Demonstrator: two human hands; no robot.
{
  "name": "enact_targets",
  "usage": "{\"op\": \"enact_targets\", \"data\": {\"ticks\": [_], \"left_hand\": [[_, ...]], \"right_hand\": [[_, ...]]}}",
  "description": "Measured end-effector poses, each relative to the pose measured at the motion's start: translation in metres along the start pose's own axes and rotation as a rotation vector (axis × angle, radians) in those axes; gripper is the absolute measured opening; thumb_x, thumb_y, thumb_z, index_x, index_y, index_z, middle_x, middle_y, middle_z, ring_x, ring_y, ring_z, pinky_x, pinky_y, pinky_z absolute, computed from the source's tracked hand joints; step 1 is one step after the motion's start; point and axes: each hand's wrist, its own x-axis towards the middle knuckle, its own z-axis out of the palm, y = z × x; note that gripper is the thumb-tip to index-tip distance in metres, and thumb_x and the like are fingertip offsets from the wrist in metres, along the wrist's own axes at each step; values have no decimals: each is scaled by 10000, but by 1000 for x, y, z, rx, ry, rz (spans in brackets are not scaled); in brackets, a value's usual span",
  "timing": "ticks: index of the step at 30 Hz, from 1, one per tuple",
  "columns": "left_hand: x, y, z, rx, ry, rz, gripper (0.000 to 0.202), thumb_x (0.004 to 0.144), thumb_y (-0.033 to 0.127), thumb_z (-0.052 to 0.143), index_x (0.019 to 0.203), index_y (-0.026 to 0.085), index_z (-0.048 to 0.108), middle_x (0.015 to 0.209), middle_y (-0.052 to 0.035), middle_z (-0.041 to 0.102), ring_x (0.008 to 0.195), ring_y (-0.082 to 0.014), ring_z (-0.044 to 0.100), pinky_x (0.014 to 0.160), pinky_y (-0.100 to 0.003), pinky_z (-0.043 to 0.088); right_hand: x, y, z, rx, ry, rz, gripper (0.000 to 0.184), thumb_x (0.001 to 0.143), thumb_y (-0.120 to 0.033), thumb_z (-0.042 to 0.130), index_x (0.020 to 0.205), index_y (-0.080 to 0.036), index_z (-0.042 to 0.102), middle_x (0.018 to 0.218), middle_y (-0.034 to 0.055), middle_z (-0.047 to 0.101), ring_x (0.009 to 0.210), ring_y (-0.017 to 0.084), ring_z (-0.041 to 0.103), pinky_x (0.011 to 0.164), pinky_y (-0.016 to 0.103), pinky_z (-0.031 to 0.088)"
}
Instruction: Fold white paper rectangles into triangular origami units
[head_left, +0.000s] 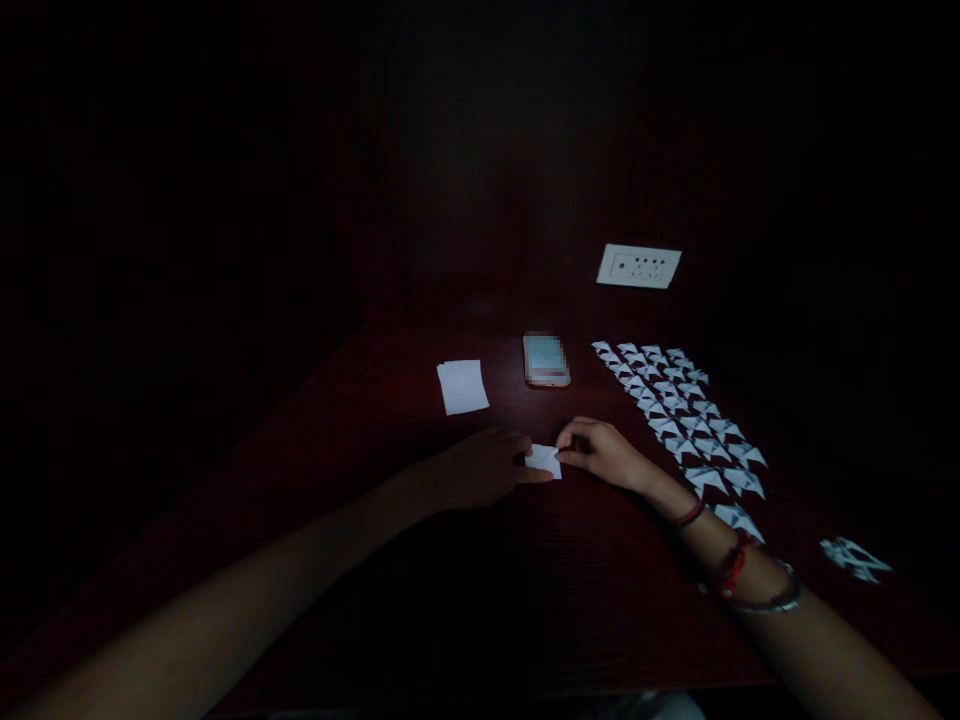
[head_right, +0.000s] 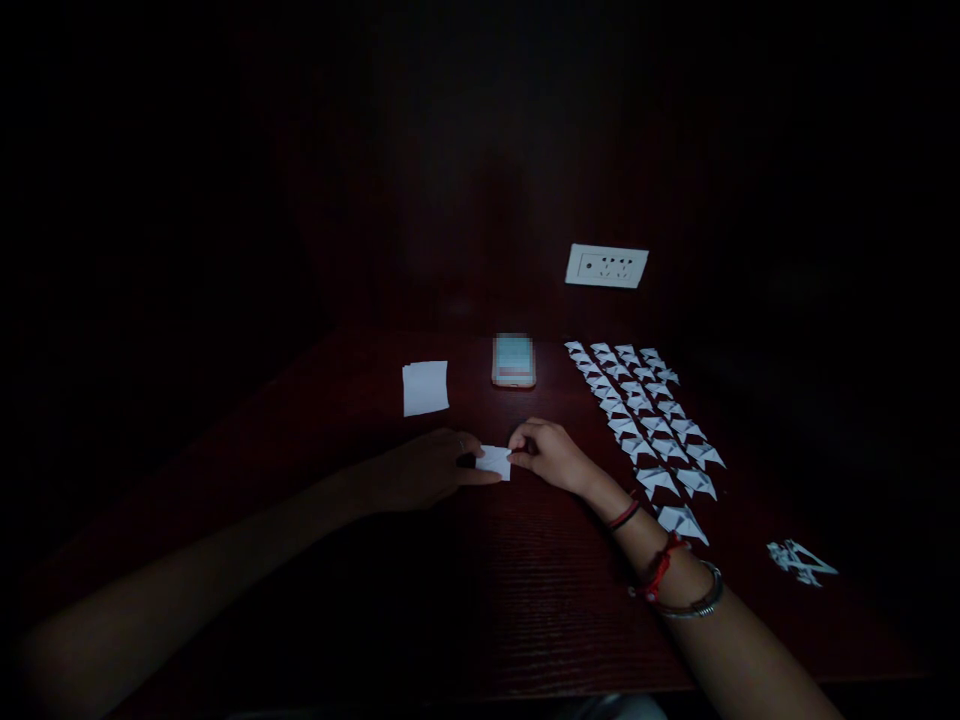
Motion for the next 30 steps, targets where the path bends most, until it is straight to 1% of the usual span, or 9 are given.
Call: {"op": "enact_targets", "data": {"ticks": [3,6,9,12,16,19,21,25,30], "left_hand": [[0,1,2,14,0,-9,398,807,156,443,1167,323,422,1067,-62,463,925,-176,451,753,-297,357],[1,2,3,21,6,-11,388,821,169,424,1175,327,412,1065,-66,460,910,-176,453,741,-295,364],[2,3,4,15,5,-31,355,834,190,404,1161,326,429,1046,-69,467,875,-174,463,715,-292,373],[3,3,3,14,0,-33,341,834,188,402,1147,315,445,1038,-74,472,874,-177,462,710,-297,372],[4,3,0,5,3,-27,339,827,179,401,1136,306,456,1022,-75,479,879,-179,459,711,-297,367],[3,3,0,3,5,-24,363,812,161,409,1144,302,447,1011,-71,479,865,-173,461,706,-287,365],[2,3,1,7,13,-27,385,800,151,422,1152,307,437,1022,-68,471,870,-172,458,714,-287,362],[1,1,3,-15,8,-18,404,800,152,428,1170,314,417,1030,-68,461,878,-169,454,723,-284,361],[0,-3,6,-40,19,-18,433,786,158,448,1181,327,400,1050,-58,454,879,-166,460,732,-291,369]], "right_hand": [[0,0,0,9,-22,-35,8,718,-153,553,722,-147,557,741,15,528,658,101,481,613,221,383],[0,-1,0,12,-37,-81,37,735,-133,523,708,-147,544,749,22,527,691,110,489,643,232,390],[-1,-6,-2,14,-9,-97,61,757,-121,485,721,-148,526,745,25,535,690,112,495,652,238,395],[-2,-11,-3,31,11,-90,73,778,-128,455,754,-149,520,724,15,558,650,101,504,625,223,396],[-4,-14,-4,47,-12,-86,61,759,-163,493,773,-153,551,737,8,592,656,98,532,629,215,408],[-5,-13,-4,64,-8,-80,148,720,-179,545,863,-157,575,777,8,616,681,103,550,649,218,421],[-6,-12,-4,72,-7,-75,179,718,-175,546,891,-165,590,792,9,629,685,105,559,653,221,427],[-6,-11,-5,50,-29,-79,128,741,-169,519,803,-175,631,762,12,634,676,109,565,647,227,428],[-7,-12,-7,53,-101,-178,123,750,-155,515,752,-175,637,800,24,616,733,112,569,682,225,432]]}}
